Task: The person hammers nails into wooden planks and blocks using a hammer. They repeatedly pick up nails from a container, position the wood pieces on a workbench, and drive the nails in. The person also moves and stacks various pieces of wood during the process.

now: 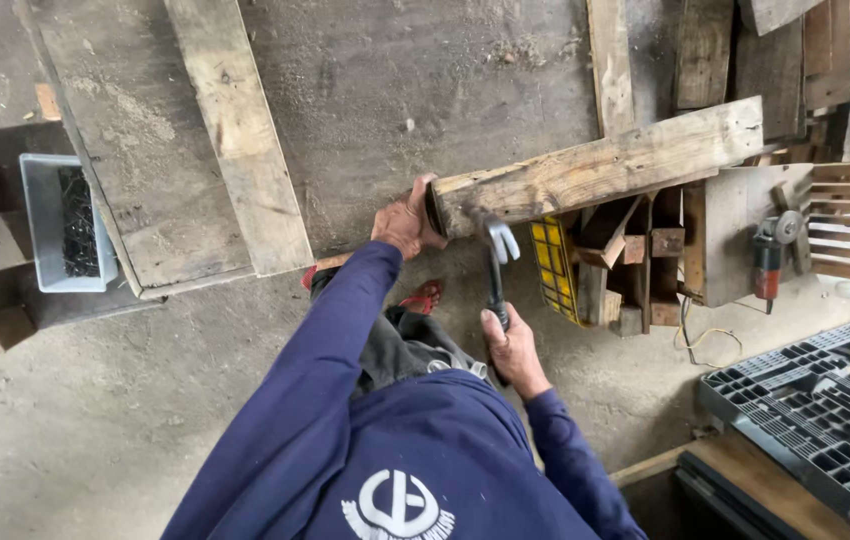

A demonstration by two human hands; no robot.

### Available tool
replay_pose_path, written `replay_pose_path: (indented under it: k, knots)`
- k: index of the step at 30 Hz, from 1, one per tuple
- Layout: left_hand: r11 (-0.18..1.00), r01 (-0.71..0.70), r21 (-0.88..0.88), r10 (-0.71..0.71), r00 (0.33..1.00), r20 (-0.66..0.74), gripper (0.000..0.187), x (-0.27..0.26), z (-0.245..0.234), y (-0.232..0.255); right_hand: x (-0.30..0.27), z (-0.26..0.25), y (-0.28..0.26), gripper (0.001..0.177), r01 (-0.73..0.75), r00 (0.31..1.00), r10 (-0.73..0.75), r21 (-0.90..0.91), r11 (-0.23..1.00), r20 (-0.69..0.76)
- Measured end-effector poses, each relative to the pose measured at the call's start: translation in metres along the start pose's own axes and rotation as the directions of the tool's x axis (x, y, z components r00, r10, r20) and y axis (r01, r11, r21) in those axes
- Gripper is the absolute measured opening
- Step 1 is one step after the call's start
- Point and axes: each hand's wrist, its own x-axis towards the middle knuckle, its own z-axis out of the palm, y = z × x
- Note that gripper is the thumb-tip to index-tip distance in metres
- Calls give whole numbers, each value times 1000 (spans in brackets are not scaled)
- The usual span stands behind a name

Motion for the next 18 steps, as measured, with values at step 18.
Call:
replay_pose_path:
  k: [18]
  knots:
    - [999,42,20,-43,999,31,112,-9,-2,1,-15,34,12,35,-278,938,310,193,941,-158]
